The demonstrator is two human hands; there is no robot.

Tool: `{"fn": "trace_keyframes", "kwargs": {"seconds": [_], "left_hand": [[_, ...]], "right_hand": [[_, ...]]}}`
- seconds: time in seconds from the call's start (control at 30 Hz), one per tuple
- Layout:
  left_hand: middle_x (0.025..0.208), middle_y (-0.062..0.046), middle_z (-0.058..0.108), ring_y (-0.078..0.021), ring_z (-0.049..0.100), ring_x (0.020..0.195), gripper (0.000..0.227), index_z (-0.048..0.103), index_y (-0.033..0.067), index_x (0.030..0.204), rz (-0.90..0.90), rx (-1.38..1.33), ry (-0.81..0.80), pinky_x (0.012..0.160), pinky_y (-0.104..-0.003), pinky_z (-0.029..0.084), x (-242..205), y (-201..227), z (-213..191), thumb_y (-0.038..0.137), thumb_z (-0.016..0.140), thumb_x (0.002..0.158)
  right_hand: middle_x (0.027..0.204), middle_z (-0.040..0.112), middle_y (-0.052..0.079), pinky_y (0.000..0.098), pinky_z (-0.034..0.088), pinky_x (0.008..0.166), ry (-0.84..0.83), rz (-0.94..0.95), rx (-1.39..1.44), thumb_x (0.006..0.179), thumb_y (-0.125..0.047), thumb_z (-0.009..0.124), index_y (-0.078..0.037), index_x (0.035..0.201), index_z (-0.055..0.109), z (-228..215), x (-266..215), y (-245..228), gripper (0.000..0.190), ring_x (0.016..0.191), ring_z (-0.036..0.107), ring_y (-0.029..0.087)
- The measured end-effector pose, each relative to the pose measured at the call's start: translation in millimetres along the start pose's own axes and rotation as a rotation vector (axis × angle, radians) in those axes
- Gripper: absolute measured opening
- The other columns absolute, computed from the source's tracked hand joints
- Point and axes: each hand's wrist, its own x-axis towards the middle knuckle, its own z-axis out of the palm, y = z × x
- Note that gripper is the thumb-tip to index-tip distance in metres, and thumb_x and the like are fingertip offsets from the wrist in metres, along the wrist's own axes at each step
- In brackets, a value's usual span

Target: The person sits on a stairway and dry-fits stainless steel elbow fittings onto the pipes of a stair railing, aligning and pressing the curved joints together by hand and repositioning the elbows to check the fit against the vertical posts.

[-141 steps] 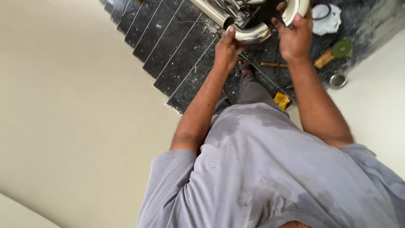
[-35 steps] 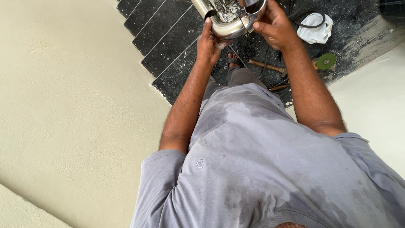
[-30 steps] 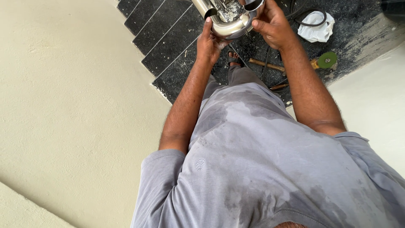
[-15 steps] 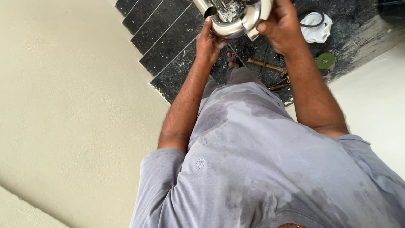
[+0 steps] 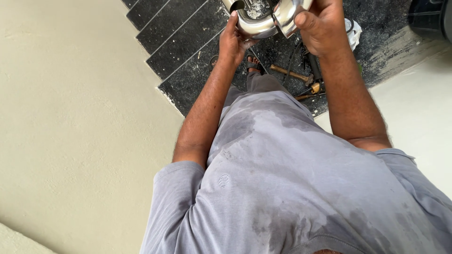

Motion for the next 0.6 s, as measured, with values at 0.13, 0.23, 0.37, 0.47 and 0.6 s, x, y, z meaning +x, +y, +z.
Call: {"fn": "trace_keyframes", "kwargs": {"seconds": [0.13, 0.23, 0.37, 0.47, 0.6], "left_hand": [[0.118, -0.035, 0.056, -0.0458, 0.067, 0.114, 0.085, 0.042, -0.015, 0.136, 0.023, 0.02, -0.036, 0.089, -0.061, 0.066, 2.3, -1.1, -0.4, 0.055, 0.06, 0.092], [0.117, -0.033, 0.056, -0.0432, 0.065, 0.117, 0.084, 0.043, -0.0153, 0.136, 0.028, 0.009, -0.044, 0.09, -0.062, 0.067, 2.1, -1.8, -0.3, 0.055, 0.06, 0.093], [0.118, -0.033, 0.054, -0.0419, 0.064, 0.118, 0.085, 0.044, -0.0149, 0.137, 0.043, 0.022, -0.037, 0.091, -0.063, 0.067, 2.1, -3.8, -0.7, 0.056, 0.059, 0.093], [0.12, -0.032, 0.053, -0.0422, 0.063, 0.12, 0.085, 0.041, -0.0129, 0.139, 0.043, 0.006, -0.053, 0.092, -0.065, 0.066, 5.4, -5.9, -3.3, 0.056, 0.059, 0.093], [0.12, -0.034, 0.052, -0.0426, 0.064, 0.118, 0.086, 0.04, -0.0147, 0.14, 0.06, 0.0, -0.078, 0.092, -0.065, 0.065, 7.3, -8.7, -3.9, 0.056, 0.058, 0.094]], "right_hand": [[0.116, 0.074, 0.009, 0.0323, 0.063, 0.102, 0.015, -0.017, 0.024, 0.103, -0.031, 0.087, -0.005, 0.127, 0.067, 3.8, 0.2, -2.8, 0.041, 0.109, 0.074, 0.016], [0.116, 0.074, 0.008, 0.0326, 0.063, 0.103, 0.025, -0.024, 0.017, 0.103, -0.032, 0.088, -0.005, 0.13, 0.067, 5.7, 1.3, -4.8, 0.043, 0.11, 0.074, 0.015], [0.114, 0.074, 0.009, 0.0337, 0.064, 0.102, 0.026, -0.02, -0.003, 0.102, -0.034, 0.087, -0.006, 0.128, 0.067, 8.7, 4.0, -9.5, 0.043, 0.109, 0.075, 0.016], [0.111, 0.075, 0.009, 0.0337, 0.065, 0.097, 0.014, -0.013, -0.013, 0.101, -0.036, 0.086, -0.006, 0.125, 0.068, 10.9, 5.9, -13.4, 0.043, 0.105, 0.076, 0.017], [0.111, 0.074, 0.008, 0.0325, 0.064, 0.096, 0.021, -0.031, -0.021, 0.101, -0.036, 0.086, -0.005, 0.123, 0.067, 14.4, 5.6, -19.1, 0.042, 0.104, 0.075, 0.016]]}}
